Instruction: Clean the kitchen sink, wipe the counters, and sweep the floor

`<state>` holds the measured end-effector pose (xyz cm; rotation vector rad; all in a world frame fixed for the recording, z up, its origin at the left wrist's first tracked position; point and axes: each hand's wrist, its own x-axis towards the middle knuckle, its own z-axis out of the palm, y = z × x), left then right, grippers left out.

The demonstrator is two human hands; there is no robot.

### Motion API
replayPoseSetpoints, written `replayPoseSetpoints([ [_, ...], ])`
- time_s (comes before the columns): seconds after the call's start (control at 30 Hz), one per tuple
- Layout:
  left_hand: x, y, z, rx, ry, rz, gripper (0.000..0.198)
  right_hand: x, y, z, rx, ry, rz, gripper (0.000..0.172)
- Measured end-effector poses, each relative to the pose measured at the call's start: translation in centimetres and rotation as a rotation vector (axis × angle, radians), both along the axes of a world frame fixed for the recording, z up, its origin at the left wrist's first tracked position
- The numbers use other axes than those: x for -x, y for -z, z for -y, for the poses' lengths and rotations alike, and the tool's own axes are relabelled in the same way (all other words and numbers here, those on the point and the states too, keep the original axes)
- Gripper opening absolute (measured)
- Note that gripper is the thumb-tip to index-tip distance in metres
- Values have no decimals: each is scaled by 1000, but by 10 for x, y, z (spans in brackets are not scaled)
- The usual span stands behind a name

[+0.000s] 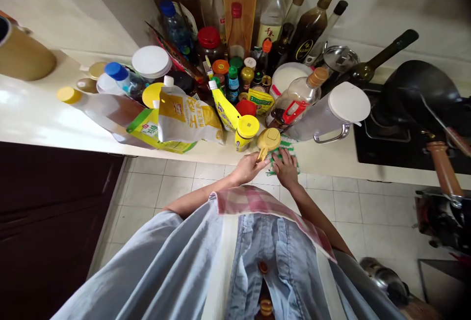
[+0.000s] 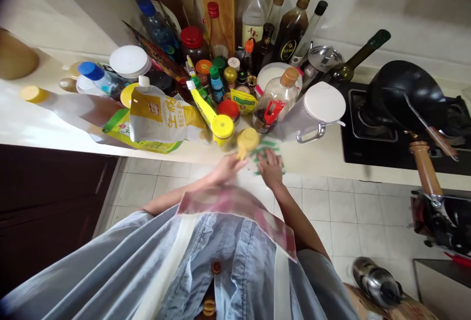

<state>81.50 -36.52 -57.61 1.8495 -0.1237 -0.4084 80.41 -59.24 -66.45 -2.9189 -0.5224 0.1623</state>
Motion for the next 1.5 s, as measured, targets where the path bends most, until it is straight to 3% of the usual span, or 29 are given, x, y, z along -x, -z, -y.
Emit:
replayPoseSetpoints([
  [0.1,11,0,-23,-43,63,-37,46,-8,-3,-4,-3,-27,-26,44],
  [0.23,31,-3,-52,28,113,-87,39,-21,-10,-13,-11,-83,-51,45],
  [0.43,54,-21,-79,98,84,-142,41,-46,-21,-46,-26,-196,-125,49],
  [0.6,63,-35,-87,91,51,-111,47,-73,-14,-90,-25,-50,-158,54],
  [0.7,59,-35,-86,47,43,-68,47,-77,-12,-100,-18,-2,-171,56],
  [0.8,51,-32,-78,23,43,-47,47,-66,-13,-91,-19,-44,-181,58],
  [0.93,38,-33,-61,35,6,-126,46,-34,-12,-60,-20,-46,-127,57],
  [1.13,12,-28,-29,102,-29,-159,45,14,3,14,-14,153,7,55],
  [1.27,-3,-11,-6,156,-85,-117,50,17,13,63,-3,314,30,58],
  [1.4,-12,6,10,145,-195,-87,55,7,17,57,17,506,56,58],
  [1.5,-19,14,19,154,-261,-88,55,15,13,35,12,369,52,53],
])
